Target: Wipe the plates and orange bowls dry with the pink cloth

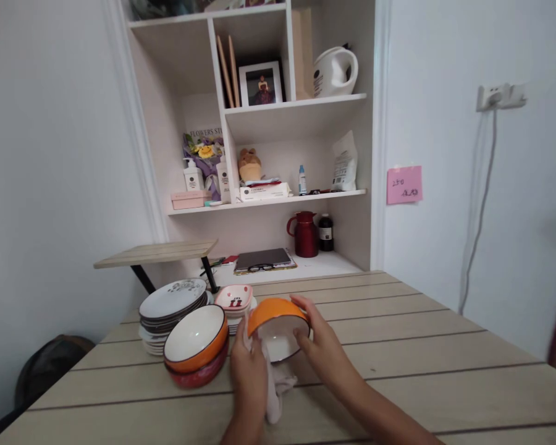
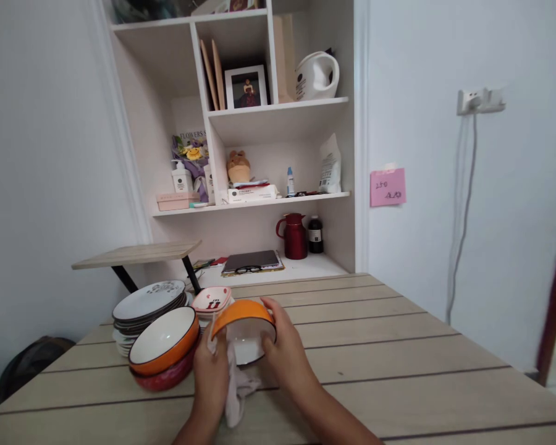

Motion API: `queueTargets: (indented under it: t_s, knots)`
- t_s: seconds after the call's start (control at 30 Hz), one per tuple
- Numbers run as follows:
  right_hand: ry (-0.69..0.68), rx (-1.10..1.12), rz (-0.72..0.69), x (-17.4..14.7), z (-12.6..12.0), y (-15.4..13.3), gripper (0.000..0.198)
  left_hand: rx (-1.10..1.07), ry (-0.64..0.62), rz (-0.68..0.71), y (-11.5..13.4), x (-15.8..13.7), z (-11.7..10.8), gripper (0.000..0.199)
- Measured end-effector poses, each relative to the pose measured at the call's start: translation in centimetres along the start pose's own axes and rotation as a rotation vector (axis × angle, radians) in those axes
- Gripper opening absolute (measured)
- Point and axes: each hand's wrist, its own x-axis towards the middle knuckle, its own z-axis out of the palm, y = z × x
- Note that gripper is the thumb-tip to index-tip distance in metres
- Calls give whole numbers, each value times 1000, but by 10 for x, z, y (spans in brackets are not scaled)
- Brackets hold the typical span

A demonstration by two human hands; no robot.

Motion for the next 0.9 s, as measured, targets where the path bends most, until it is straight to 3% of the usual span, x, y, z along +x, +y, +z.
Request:
queueTargets:
  t_s: [0.2,0.37,0.53,0.9]
  knots:
    - [-9,-328,-242,-4,-6,-14,81,134,-78,167,-2,-12,3,63]
    - [-27,-358,-157,-7,-3,-6,69,75,-144,260,0,-19,5,60]
    - [42,-286,-166,-8,2,4,63,73,-102,264,-11,-16,9,61]
    - [56,-44,-113,-12,8,6,52,-187,-105,14,2,-13,13,46]
